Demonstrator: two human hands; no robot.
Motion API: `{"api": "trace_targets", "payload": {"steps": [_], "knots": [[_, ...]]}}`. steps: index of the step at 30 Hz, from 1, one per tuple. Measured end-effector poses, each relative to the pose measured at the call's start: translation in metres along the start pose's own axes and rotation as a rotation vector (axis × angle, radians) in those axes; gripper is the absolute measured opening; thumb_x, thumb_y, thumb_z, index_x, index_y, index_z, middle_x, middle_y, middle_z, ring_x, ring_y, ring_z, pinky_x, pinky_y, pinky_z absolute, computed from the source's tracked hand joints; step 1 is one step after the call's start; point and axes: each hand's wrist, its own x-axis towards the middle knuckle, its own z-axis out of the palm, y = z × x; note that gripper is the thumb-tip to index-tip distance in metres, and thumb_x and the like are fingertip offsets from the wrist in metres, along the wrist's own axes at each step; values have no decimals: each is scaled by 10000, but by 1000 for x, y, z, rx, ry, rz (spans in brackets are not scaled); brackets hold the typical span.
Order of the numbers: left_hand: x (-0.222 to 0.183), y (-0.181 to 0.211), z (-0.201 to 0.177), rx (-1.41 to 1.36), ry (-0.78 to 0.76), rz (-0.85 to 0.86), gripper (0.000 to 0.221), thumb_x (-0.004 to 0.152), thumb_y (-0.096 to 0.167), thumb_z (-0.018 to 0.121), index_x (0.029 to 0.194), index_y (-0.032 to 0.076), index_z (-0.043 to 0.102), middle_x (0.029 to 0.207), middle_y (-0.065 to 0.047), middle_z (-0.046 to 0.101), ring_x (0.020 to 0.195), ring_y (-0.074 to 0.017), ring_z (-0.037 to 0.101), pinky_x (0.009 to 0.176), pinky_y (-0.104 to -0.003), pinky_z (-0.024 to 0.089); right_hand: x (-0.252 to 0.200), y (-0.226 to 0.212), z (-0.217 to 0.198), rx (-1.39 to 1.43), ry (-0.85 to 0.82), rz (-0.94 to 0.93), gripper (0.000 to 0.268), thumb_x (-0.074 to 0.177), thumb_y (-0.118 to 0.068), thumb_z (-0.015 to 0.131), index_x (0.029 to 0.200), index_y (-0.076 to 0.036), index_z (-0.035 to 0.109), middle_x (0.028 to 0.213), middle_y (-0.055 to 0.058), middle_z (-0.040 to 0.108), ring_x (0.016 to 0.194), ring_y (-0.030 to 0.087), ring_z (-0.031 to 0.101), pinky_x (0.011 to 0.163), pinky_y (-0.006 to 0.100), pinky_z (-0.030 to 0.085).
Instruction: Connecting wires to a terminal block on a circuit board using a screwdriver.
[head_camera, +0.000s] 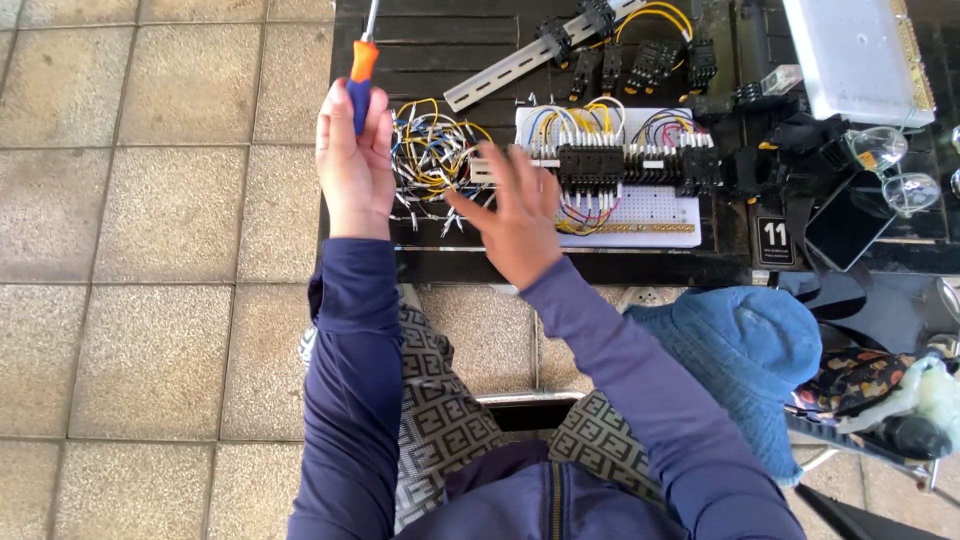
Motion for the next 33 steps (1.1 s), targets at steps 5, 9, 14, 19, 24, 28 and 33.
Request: {"api": "trace_targets", "payload": {"steps": [5,9,14,19,24,28,33], "knots": [[-3,-1,10,-16,25,-42,356,934,190,709,1219,6,600,1079,-279,741,894,-254,778,725,-293,669,20,6,31,-91,-167,-171,233,849,-111,761,1018,-267,723,1626,103,307,1530,419,178,1176,739,197],[-8,-3,11,-3,47,-65,419,889,209,754,1231,12,611,1089,-290,737,896,-261,778,729,-297,669,18,8,36,-104,-138,-177,78,857,-165,783,896,-198,724,1533,94,486,1476,393,332,1164,713,215],[-9,-9,10,-2,89,-53,404,879,214,764,1211,17,642,1068,-252,749,913,-257,777,737,-297,666,8,7,45,-123,-42,-175,143,885,-86,763,936,-189,679,1449,103,549,1452,372,393,1159,666,227],[-14,-15,15,28,124,-80,391,859,231,781,1176,36,663,1032,-235,760,893,-249,778,725,-291,663,7,4,33,-66,39,-187,132,945,-118,787,896,-157,671,1366,78,617,1419,348,450,1172,616,205],[-18,-16,17,66,94,-53,392,872,251,771,1197,63,656,1073,-226,760,894,-235,780,723,-289,664,5,3,5,75,188,-144,96,971,-148,764,901,-183,708,1178,-1,665,1267,266,537,1054,484,280],[-21,-13,19,72,128,-46,417,864,242,773,1217,54,656,1097,-239,760,879,-229,779,723,-288,663,-9,19,18,65,147,-151,95,918,-182,818,901,-183,725,1198,0,653,1270,291,506,1040,474,280],[-18,0,20,20,144,4,497,868,227,757,1294,14,617,1079,-267,747,876,-231,768,734,-299,661,-11,20,28,5,57,-166,51,967,-223,747,959,-190,710,1345,61,598,1334,329,451,1098,532,224]]}}
